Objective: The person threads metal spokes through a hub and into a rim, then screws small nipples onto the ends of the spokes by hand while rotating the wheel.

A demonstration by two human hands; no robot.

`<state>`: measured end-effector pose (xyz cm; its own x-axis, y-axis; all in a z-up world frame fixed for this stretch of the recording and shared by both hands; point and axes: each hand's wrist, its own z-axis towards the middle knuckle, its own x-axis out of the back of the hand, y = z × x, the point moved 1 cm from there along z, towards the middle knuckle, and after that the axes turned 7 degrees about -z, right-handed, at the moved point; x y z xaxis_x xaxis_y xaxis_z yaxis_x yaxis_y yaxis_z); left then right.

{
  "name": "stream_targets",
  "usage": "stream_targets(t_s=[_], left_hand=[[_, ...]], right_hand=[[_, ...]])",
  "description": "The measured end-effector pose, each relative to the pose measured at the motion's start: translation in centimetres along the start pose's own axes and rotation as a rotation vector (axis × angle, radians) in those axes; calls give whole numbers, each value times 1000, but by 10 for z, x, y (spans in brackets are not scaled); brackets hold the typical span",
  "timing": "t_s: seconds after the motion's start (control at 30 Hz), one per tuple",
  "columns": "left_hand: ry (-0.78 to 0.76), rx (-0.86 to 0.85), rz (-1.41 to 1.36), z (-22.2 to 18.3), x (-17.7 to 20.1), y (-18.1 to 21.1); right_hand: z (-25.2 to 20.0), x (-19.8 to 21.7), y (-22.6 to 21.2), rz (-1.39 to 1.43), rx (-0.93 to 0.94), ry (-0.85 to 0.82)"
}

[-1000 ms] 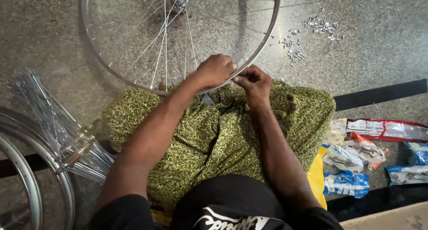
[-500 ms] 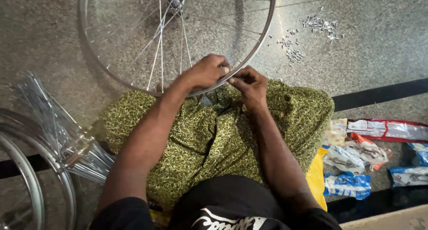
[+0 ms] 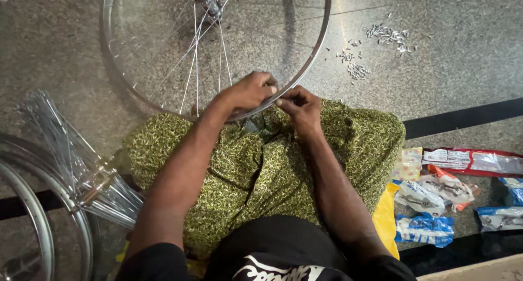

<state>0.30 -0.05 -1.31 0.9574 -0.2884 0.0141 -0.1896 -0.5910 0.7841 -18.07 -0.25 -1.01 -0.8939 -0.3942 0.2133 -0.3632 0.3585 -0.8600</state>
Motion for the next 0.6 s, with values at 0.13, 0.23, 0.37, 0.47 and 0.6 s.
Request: stream_targets(t_s=[0.13, 0.23, 0.37, 0.47, 0.6], left_hand=[[204, -39, 482, -1, 6, 0], [110, 21, 333, 5, 3, 1], [102, 10, 105, 0, -1, 1], [157, 73, 319, -11, -3, 5], [146, 222, 429, -25, -15, 2]], right_hand=[[5, -6, -1, 76, 78, -11], [8, -4, 6, 2, 53, -11], [8, -4, 6, 53, 73, -19], [3, -4, -5, -60, -6, -76], [-9, 8, -19, -372, -117, -194]])
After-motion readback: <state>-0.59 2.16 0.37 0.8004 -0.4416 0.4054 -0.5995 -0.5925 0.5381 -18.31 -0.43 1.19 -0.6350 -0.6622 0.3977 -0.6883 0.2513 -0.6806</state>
